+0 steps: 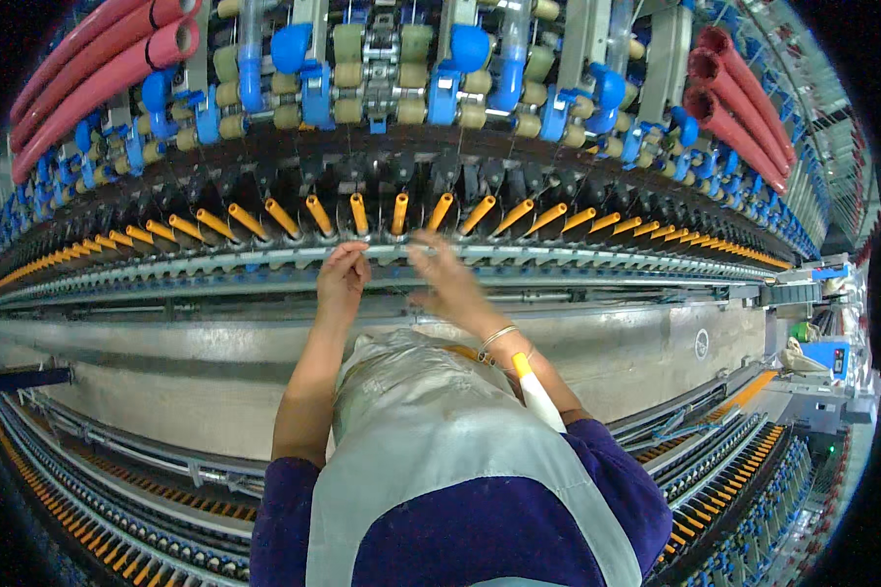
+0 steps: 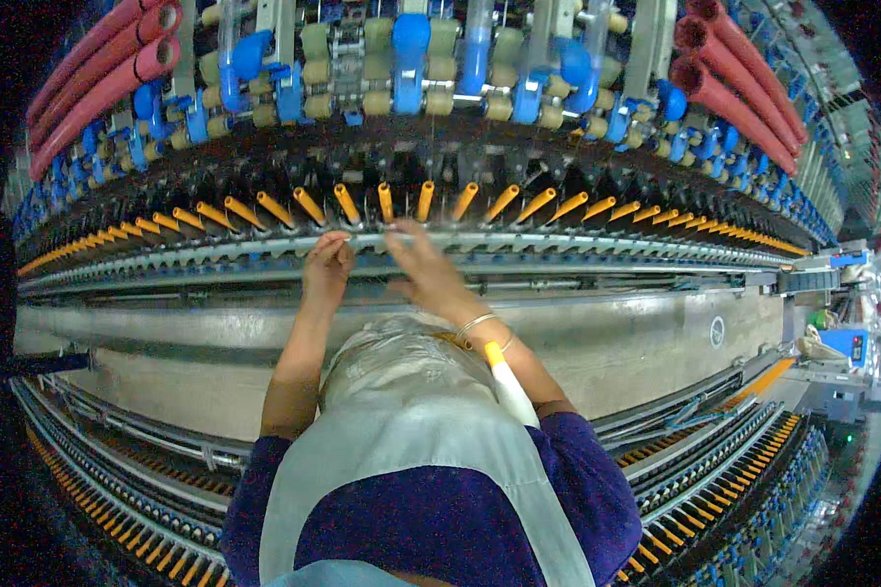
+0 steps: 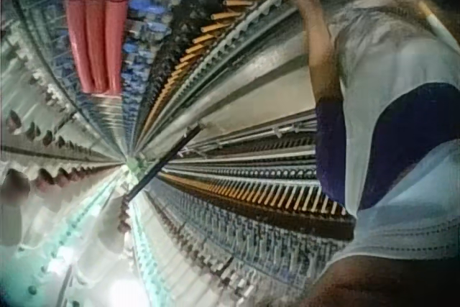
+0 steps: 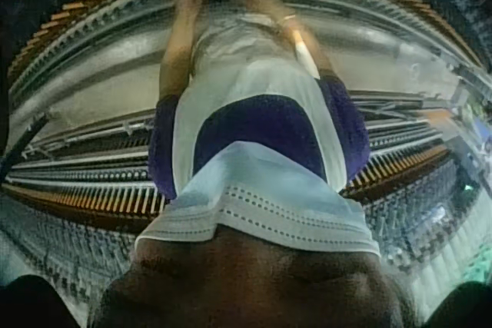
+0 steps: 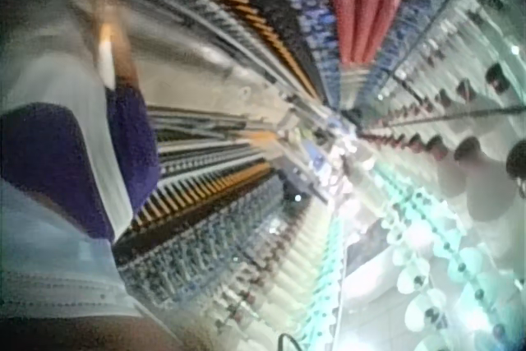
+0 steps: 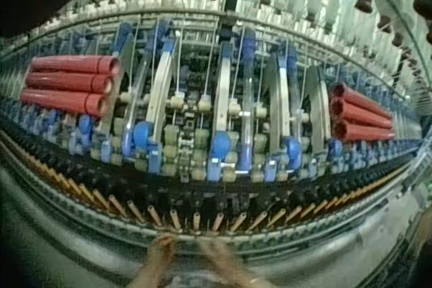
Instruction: The person walks along a textile machine and repeatedly threads white yarn through guides and onto yellow spindles. They handle spools and guide the thread by hand, moving along the machine row to continue the process.
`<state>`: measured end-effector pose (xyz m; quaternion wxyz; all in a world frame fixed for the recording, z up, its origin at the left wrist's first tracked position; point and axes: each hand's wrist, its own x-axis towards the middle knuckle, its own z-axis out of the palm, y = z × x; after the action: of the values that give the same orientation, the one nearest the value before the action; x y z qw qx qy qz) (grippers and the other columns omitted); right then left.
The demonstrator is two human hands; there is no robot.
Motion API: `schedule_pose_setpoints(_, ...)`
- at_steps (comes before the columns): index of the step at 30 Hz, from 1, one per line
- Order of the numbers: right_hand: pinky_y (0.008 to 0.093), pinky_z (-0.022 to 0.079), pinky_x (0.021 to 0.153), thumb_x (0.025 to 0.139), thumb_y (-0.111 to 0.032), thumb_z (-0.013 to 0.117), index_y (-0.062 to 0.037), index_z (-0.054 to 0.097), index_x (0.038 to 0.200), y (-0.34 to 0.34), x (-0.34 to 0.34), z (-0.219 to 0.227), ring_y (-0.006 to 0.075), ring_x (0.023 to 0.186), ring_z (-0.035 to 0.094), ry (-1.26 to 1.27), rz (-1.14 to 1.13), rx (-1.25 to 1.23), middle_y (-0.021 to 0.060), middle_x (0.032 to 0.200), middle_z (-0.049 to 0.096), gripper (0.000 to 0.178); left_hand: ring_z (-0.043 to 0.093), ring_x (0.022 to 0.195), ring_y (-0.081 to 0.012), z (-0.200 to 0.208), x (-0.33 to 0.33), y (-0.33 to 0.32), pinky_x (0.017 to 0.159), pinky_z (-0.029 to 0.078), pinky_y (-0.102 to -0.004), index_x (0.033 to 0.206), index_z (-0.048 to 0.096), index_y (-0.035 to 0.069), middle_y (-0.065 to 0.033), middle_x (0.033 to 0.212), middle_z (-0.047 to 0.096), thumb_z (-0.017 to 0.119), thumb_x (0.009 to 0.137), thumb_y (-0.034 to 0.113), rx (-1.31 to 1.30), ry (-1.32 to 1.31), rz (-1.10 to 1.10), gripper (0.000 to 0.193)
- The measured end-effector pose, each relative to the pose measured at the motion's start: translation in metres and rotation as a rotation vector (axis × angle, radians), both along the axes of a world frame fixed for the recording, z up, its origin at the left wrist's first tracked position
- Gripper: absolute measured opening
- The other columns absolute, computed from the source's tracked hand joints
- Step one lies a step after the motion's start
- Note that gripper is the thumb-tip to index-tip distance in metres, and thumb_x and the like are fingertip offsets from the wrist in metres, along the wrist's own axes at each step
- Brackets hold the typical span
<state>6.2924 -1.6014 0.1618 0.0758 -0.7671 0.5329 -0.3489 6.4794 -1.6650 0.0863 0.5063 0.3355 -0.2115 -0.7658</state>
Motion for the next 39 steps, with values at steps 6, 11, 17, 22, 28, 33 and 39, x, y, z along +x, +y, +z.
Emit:
schedule_pose_setpoints(6,0.0387,0.051,0.068,0.076,-0.026,0.072,-0.0113,0.064,0.109,-0.005,-0.005,-0.056,0.0283,0.076,0.064,0.049,-0.069,0.524,0.0102,0.078,0.067,0.037,0.053,0.069,-0.0166,-0.056,0.012,0.011,0.063,0.045,-0.0302,0.106,0.067,0.008,-0.0043,0.083,0.057,0.060,0.090,0.021,-0.237,-0.735,-0.215,0.021)
schedule_pose_setpoints(11,0.0366,0.051,0.076,0.073,-0.012,0.073,-0.0044,0.069,0.080,-0.017,-0.030,-0.103,0.0300,0.086,0.062,-0.183,-0.044,0.517,0.0109,0.094,0.063,0.011,0.057,0.074,-0.0269,-0.077,0.051,0.003,0.066,0.047,-0.0360,0.091,0.073,0.012,-0.0109,0.085,0.059,0.070,0.078,0.021,-0.792,-1.434,-0.361,0.016)
schedule_pose_setpoints(17,0.0378,0.050,0.083,0.070,-0.011,0.071,-0.0065,0.069,0.075,-0.047,0.022,-0.175,0.0296,0.105,0.058,0.078,-0.289,0.154,0.0132,0.127,0.053,0.007,0.058,0.076,-0.0285,-0.122,0.098,-0.011,0.067,0.048,-0.0364,0.080,0.073,0.010,-0.0117,0.085,0.062,0.074,0.073,0.022,-0.686,-1.511,-0.208,0.014)
schedule_pose_setpoints(22,0.0410,0.051,0.064,0.074,-0.010,0.060,-0.0031,0.066,0.074,-0.046,0.028,-0.169,0.0302,0.079,0.061,0.200,-0.319,0.437,0.0152,0.108,0.061,0.009,0.060,0.073,-0.0229,-0.140,0.126,-0.014,0.065,0.047,-0.0344,0.083,0.072,0.008,-0.0077,0.082,0.065,0.071,0.080,0.021,-0.413,-1.384,-0.152,0.014)
schedule_pose_setpoints(28,0.0400,0.050,0.055,0.080,-0.018,0.064,-0.0105,0.070,0.076,-0.055,0.024,-0.174,0.0308,0.061,0.062,0.098,-0.658,0.222,0.0135,0.076,0.066,0.010,0.062,0.079,-0.0163,-0.140,0.095,-0.029,0.067,0.049,-0.0297,0.089,0.065,0.002,-0.0031,0.083,0.066,0.065,0.085,0.017,0.437,-0.245,-0.034,0.015)
schedule_pose_setpoints(33,0.0365,0.049,0.051,0.083,-0.022,0.065,-0.0080,0.070,0.076,-0.070,0.009,-0.171,0.0293,0.052,0.061,0.067,-0.668,0.210,0.0117,0.060,0.062,0.017,0.062,0.082,-0.0159,-0.128,0.055,-0.034,0.070,0.050,-0.0284,0.090,0.064,0.004,-0.0037,0.082,0.065,0.064,0.086,0.015,0.408,0.359,0.122,0.012)
schedule_pose_setpoints(39,0.0308,0.051,0.056,0.084,-0.011,0.066,-0.0032,0.069,0.092,-0.009,-0.023,-0.120,0.0231,0.059,0.066,-0.475,-0.432,0.178,0.0125,0.075,0.068,0.011,0.055,0.059,-0.0102,-0.033,-0.006,0.001,0.051,0.041,-0.0238,0.097,0.067,0.004,-0.0037,0.068,0.062,0.059,0.092,0.019,0.070,-0.411,-0.085,0.018)
